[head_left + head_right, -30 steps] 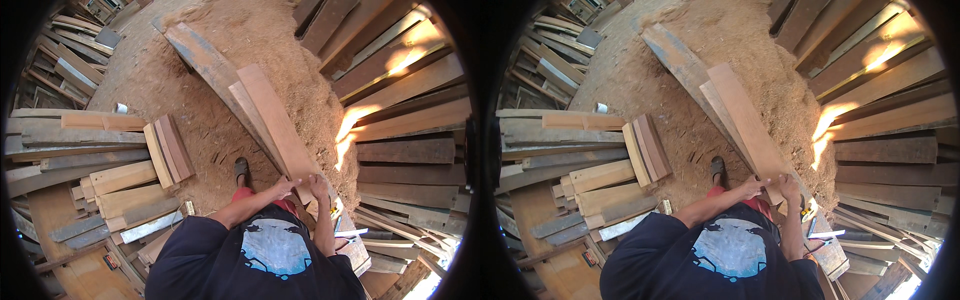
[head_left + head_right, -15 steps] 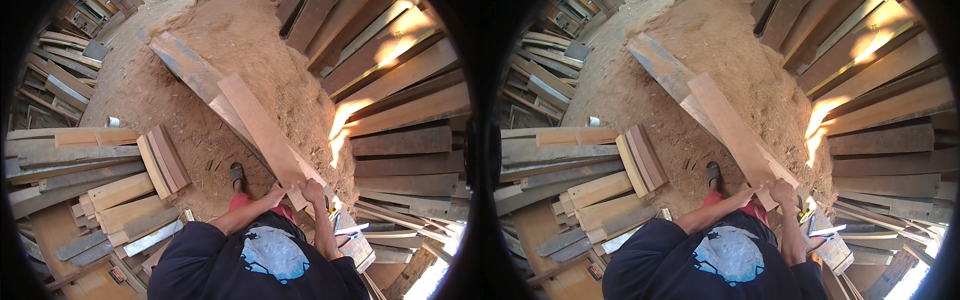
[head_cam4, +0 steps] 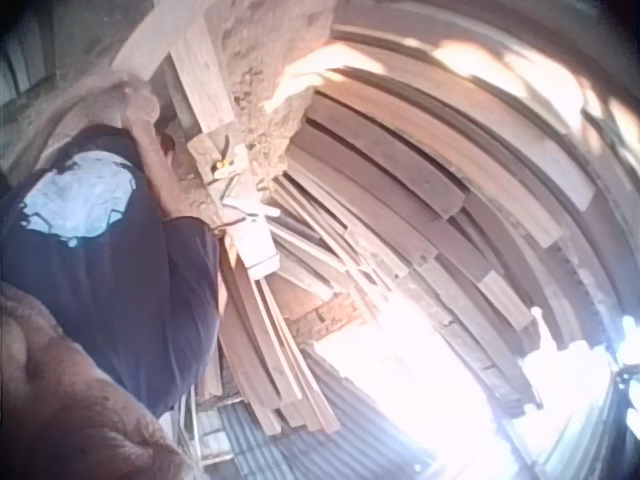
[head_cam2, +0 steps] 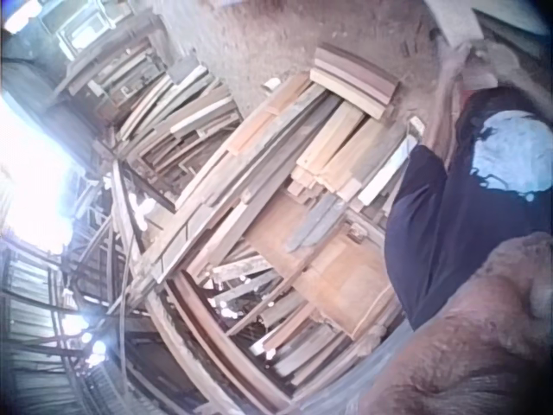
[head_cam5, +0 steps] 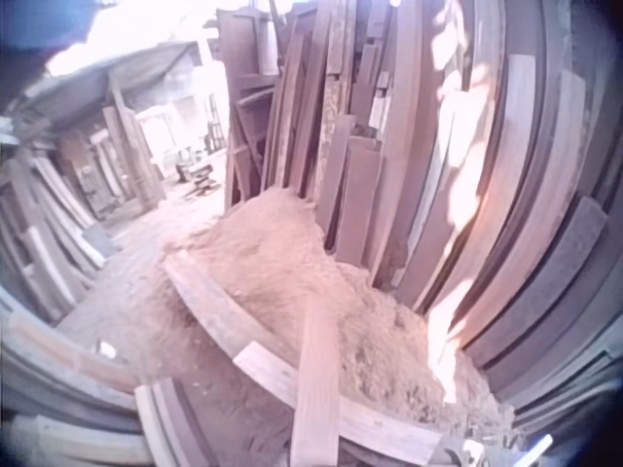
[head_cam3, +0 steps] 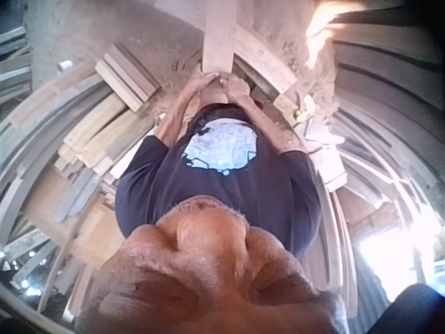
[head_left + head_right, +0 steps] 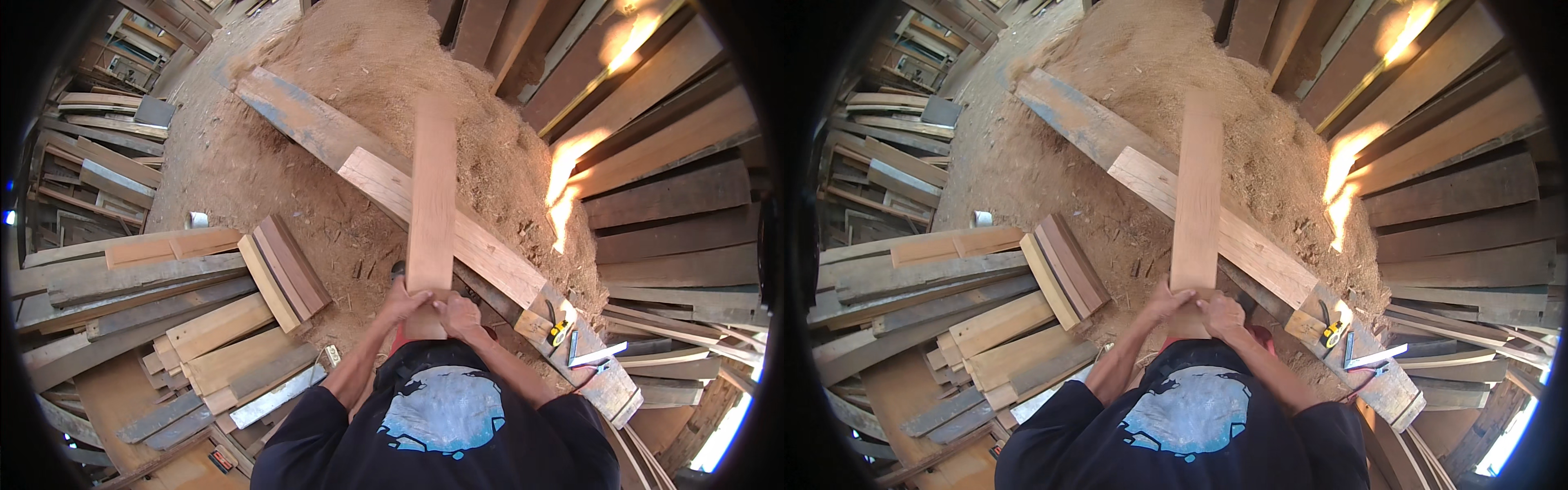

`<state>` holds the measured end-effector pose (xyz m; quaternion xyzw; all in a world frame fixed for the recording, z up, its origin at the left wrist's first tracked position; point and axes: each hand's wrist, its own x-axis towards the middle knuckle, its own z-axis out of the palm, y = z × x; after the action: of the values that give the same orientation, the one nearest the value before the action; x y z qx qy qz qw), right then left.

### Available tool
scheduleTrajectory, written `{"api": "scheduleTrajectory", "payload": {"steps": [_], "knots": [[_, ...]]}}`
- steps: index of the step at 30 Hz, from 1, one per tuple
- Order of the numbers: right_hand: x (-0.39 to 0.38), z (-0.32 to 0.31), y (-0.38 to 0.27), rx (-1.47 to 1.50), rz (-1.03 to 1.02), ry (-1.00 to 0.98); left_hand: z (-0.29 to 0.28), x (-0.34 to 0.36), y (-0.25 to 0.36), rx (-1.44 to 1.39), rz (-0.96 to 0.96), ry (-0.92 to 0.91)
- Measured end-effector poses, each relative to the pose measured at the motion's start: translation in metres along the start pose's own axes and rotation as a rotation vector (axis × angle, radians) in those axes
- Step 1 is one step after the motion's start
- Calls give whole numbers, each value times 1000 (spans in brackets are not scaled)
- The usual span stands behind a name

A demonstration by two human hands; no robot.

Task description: The person measures and marks wooden planks using a tape measure, a try square, and a pencil. They then smooth the wood with a sanding block and stack the finished pieces on the floor.

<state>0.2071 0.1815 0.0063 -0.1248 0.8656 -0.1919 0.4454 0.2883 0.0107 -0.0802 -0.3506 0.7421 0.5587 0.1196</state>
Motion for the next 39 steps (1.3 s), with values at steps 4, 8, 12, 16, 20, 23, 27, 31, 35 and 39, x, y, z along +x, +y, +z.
{"api": "scheduleTrajectory", "payload": {"steps": [4, 8, 12, 16, 20, 23, 27, 31, 35, 39], "knots": [[19, -12, -13, -126, -141, -140, -70, -12, 100, 569, 42, -41], [25, -66, -4, -12, -252, 127, -107, 0, 132, 956, 121, -47], [26, -134, 49, -200, -153, 602, -131, 33, 128, 1223, 377, 17], [9, -187, 79, -292, -3, 685, -155, 63, 136, 1265, 475, -31], [13, -193, 86, -497, -14, 611, -156, 81, 137, 1294, 522, -14], [30, -184, 81, -583, -71, 529, -161, 92, 143, 1263, 580, -85], [51, -176, 62, -590, -132, 553, -169, 108, 151, 1243, 618, -190], [71, -184, 60, -544, -154, 489, -182, 137, 175, 1243, 629, -339], [62, -166, 55, -484, -139, 578, -195, 171, 221, 1278, 753, -390], [38, -129, 34, -316, -10, 617, -205, 218, 240, 1333, 905, -501]]}}
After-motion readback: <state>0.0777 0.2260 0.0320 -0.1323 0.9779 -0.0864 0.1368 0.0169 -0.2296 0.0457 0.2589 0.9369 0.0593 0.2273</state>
